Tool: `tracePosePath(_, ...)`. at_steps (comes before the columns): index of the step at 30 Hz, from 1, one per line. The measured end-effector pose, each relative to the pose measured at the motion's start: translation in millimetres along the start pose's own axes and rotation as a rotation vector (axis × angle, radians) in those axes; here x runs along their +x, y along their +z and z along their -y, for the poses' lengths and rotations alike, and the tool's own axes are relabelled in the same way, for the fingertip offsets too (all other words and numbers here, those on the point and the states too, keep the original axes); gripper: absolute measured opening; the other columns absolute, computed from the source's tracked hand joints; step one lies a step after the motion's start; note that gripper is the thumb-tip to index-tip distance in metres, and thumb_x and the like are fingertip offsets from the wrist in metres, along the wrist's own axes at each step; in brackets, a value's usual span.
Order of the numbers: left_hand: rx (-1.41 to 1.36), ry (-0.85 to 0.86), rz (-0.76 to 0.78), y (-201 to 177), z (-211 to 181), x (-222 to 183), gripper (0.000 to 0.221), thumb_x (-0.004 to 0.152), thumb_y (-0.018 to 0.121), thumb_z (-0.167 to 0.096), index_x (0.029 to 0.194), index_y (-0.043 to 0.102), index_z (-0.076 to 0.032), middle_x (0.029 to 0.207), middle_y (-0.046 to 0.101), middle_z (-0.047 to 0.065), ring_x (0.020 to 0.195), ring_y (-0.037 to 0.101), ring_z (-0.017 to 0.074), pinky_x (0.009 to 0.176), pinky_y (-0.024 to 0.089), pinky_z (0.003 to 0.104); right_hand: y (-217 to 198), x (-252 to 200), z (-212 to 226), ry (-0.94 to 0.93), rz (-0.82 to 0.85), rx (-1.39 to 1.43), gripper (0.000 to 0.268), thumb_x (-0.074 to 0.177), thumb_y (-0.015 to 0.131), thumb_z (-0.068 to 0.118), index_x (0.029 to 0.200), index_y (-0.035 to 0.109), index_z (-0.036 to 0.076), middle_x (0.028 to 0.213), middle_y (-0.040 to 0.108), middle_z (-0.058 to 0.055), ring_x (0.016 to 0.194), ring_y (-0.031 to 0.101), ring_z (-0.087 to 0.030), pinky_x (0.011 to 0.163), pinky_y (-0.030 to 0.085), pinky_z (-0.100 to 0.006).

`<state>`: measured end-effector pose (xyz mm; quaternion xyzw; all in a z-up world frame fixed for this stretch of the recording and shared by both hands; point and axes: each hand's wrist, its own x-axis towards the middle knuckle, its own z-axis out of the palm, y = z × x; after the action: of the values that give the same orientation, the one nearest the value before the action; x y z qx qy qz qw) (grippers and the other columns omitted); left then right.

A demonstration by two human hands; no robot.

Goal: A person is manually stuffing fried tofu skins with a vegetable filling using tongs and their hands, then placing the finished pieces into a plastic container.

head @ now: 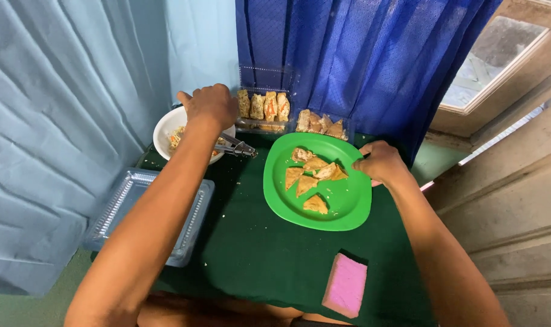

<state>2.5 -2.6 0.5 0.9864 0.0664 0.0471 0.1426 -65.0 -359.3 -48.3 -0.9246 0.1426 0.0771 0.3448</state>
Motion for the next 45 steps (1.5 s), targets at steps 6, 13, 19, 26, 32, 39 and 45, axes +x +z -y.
tracePosePath(6,0.001,0.020,0.009,8.3,-3.8,1.2,0.032,0.097,0.059,-0.026,0.107,0.076,-0.001,0.106,0.074,0.024,0.113,0.064,0.0471,0.108,0.020,0.068,-4.5,-8.1,2.1,0.011,0.007,-0.011,0.053,0.087,0.076,0.011,0.134,0.062,-0.009,0.129,0.060,-0.039,0.103,0.068,-0.050,0.064,0.067,-0.046)
tracePosePath(13,0.006,0.058,0.023,6.0,-19.6,-7.6,0.036,0.097,0.059,-0.032,0.108,0.075,-0.002,0.108,0.074,0.021,0.114,0.064,0.0445,0.109,0.018,0.067,-5.9,-5.5,2.3,0.038,0.022,-0.046,0.058,0.086,0.077,0.015,0.137,0.061,-0.007,0.136,0.058,-0.036,0.107,0.069,-0.048,0.070,0.067,-0.047)
tracePosePath(19,-0.015,0.174,-0.048,10.8,-32.4,-16.2,0.024,0.095,0.063,-0.029,0.097,0.078,-0.011,0.099,0.075,0.015,0.107,0.067,0.0409,0.104,0.026,0.064,-4.5,-6.0,17.8,-0.078,-0.183,-0.396,0.045,0.089,0.070,0.038,0.129,0.072,0.019,0.125,0.072,-0.015,0.118,0.067,-0.042,0.097,0.054,-0.060)
tracePosePath(26,-0.378,0.484,-0.061,-17.6,-44.0,-79.5,0.015,0.089,0.074,-0.022,0.087,0.077,-0.007,0.085,0.074,0.023,0.094,0.070,0.0498,0.082,0.057,0.056,44.9,-47.5,77.0,-0.472,-0.250,-0.076,0.016,0.088,0.070,0.028,0.097,0.081,0.020,0.084,0.075,-0.011,0.089,0.073,-0.038,0.074,0.058,-0.052)
tracePosePath(32,-0.629,0.693,-0.260,-24.9,3.0,-101.9,0.057,0.094,0.055,0.003,0.149,0.055,-0.012,0.109,0.066,0.019,0.108,0.067,0.0443,0.089,0.056,0.053,63.2,-63.8,108.9,-0.697,-0.439,-0.008,0.045,0.095,0.065,0.046,0.062,0.056,0.016,0.057,0.060,-0.009,0.067,0.066,-0.037,0.059,0.046,-0.049)
tracePosePath(39,-0.981,0.629,-0.415,-28.3,19.2,-186.4,0.049,0.114,0.037,-0.018,0.156,0.027,0.007,0.153,0.043,0.035,0.143,0.040,0.0540,0.115,0.039,0.062,126.8,-147.2,180.7,-1.109,-0.048,0.685,0.038,0.108,0.040,0.007,0.141,0.056,-0.004,0.138,0.059,-0.034,0.133,0.055,-0.040,0.114,0.043,-0.055)
tracePosePath(45,-1.107,0.473,-0.438,10.5,32.6,-225.4,0.056,0.115,0.019,-0.024,0.161,0.009,0.006,0.169,0.005,0.031,0.159,0.004,0.0421,0.132,0.001,0.050,199.6,-159.9,215.0,-0.927,0.610,1.278,0.061,0.117,0.024,0.038,0.168,0.014,0.007,0.175,0.008,-0.014,0.162,0.009,-0.033,0.132,0.011,-0.054)
